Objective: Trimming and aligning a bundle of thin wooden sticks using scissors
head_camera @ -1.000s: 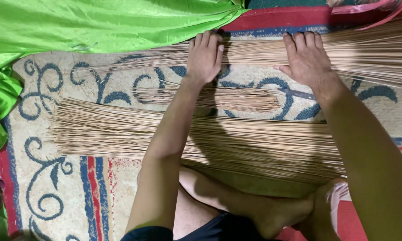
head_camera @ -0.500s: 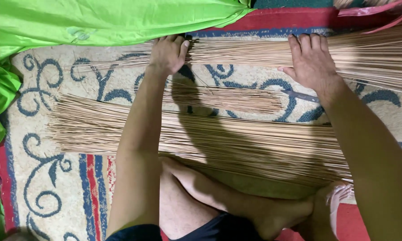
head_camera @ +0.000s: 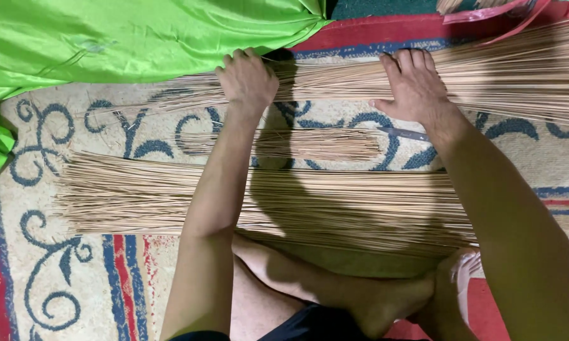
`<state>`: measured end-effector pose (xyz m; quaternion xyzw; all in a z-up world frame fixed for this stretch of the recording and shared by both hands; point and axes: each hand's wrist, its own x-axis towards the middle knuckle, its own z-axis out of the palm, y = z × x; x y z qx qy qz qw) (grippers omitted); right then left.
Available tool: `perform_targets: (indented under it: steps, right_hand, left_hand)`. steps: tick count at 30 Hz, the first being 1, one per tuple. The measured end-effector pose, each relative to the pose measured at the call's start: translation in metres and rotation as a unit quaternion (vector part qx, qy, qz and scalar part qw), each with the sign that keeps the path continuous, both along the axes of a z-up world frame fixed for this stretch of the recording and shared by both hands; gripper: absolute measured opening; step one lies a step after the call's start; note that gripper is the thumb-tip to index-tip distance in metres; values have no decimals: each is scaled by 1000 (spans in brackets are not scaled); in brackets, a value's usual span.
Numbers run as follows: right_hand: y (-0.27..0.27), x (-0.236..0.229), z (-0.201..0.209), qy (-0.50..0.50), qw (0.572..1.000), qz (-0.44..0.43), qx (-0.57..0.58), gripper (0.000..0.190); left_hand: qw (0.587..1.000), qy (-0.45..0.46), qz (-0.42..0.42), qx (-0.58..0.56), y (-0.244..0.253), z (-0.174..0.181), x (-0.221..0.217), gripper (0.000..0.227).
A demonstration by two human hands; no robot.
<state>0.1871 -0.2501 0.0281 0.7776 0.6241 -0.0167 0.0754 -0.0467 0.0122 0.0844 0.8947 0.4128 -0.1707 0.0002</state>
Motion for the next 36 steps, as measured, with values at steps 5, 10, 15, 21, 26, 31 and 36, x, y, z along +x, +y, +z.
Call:
perform_targets:
  steps: [5,10,15,21,26,31,36]
  right_hand:
    - [3,-1,2,21,1000,-12,1,108]
    - [2,1,-3,20,1000,-15,5,103]
    - [-5,-3,-7,-10,1000,-3,28,97]
    - [-9,-3,-14,-17,997,15,67,98]
    - [-9,-2,-13,-18,998,10,61,97]
    - [-8,-5,-10,-4,998,7,64,96]
    - [-9,-2,-13,7,998,9,68,98]
  left_hand:
    - [994,55,73,-58,9,18,2,48]
    - [984,-96,-148,-16,3,-4,20,53]
    - [971,-171,-128,-105,17,-65,37,44]
    - [978,-115,-131,-113,16,-66,57,21]
    - [977,22,-209,-27,10,-58,65,21]
    - [977,-53,-184,-90,25,-62,63,20]
    - [875,-314,-114,-350,38,8,44,16]
